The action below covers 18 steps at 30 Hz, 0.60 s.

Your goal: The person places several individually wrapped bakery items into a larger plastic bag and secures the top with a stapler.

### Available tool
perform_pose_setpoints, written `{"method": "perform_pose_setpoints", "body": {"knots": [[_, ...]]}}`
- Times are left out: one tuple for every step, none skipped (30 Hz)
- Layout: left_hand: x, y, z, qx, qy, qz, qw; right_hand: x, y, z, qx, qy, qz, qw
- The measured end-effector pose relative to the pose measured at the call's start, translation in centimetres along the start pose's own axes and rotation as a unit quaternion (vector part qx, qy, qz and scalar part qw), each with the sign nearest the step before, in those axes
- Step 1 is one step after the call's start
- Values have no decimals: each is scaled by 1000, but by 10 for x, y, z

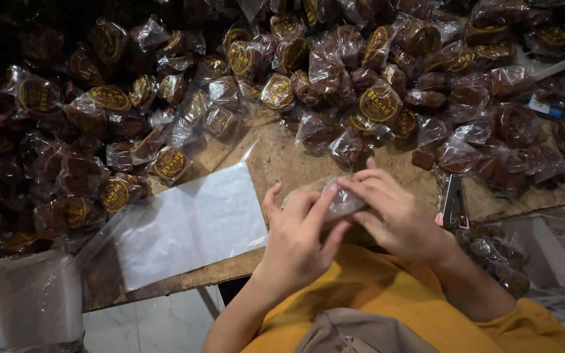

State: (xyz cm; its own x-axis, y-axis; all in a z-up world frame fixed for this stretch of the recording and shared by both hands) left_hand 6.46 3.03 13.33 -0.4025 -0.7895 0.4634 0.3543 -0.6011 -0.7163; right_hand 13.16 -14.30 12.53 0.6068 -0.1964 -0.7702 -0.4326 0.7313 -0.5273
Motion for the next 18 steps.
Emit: {"method": "perform_pose_setpoints", "body": {"knots": [[4,-1,0,-47,-7,42,998,2,1,-2,-25,3,-18,1000],[2,5,-2,-49,-9,41,998,5,2,-2,-27,5,-16,999],[1,7,-3,5,10,46,999,8,1,-1,7,4,16,1000],[-1,9,-2,61,30,51,996,12,0,1,41,1,48,998],[-4,7,-3,62,30,52,996,16,2,0,40,0,48,998],[-9,6,-2,63,20,22,998,22,1,0,55,-7,61,997],[-14,5,-1,64,10,-9,998,27,1,-1,70,-15,74,995],[-15,3,1,64,9,-10,998,28,2,-1,70,-14,74,995],[-17,1,3,48,-22,-59,997,29,4,-1,64,-10,121,991],[-20,0,3,32,-53,-107,992,30,6,0,57,-4,168,984],[-21,1,-1,31,-54,-107,992,33,8,-3,57,-4,169,984],[-25,3,-5,12,-82,-137,987,37,9,-4,77,0,171,982],[-29,6,-9,-6,-109,-168,980,41,10,-6,97,3,173,980],[-31,8,-9,-8,-110,-168,980,44,14,-9,97,5,173,980],[-33,10,-10,-1,-138,-190,972,49,15,-13,133,42,195,971],[-37,12,-9,7,-163,-212,963,55,16,-16,169,77,215,959],[-35,11,-9,7,-162,-213,963,53,17,-17,170,77,214,959],[-36,9,-7,17,-192,-218,957,51,16,-17,168,62,191,965]]}}
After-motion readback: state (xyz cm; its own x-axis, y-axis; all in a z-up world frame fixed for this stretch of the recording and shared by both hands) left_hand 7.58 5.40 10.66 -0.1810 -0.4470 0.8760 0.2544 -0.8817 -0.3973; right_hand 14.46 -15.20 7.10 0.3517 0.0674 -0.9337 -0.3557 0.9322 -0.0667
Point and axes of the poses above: each hand's wrist, its own z-axis towards the middle knuckle, its own y-axis out of the palm, x = y × z, the point moved 3 cm from there along z, towards the middle knuckle, and after that the axes turned 4 degrees about z, right-handed, at the moved point
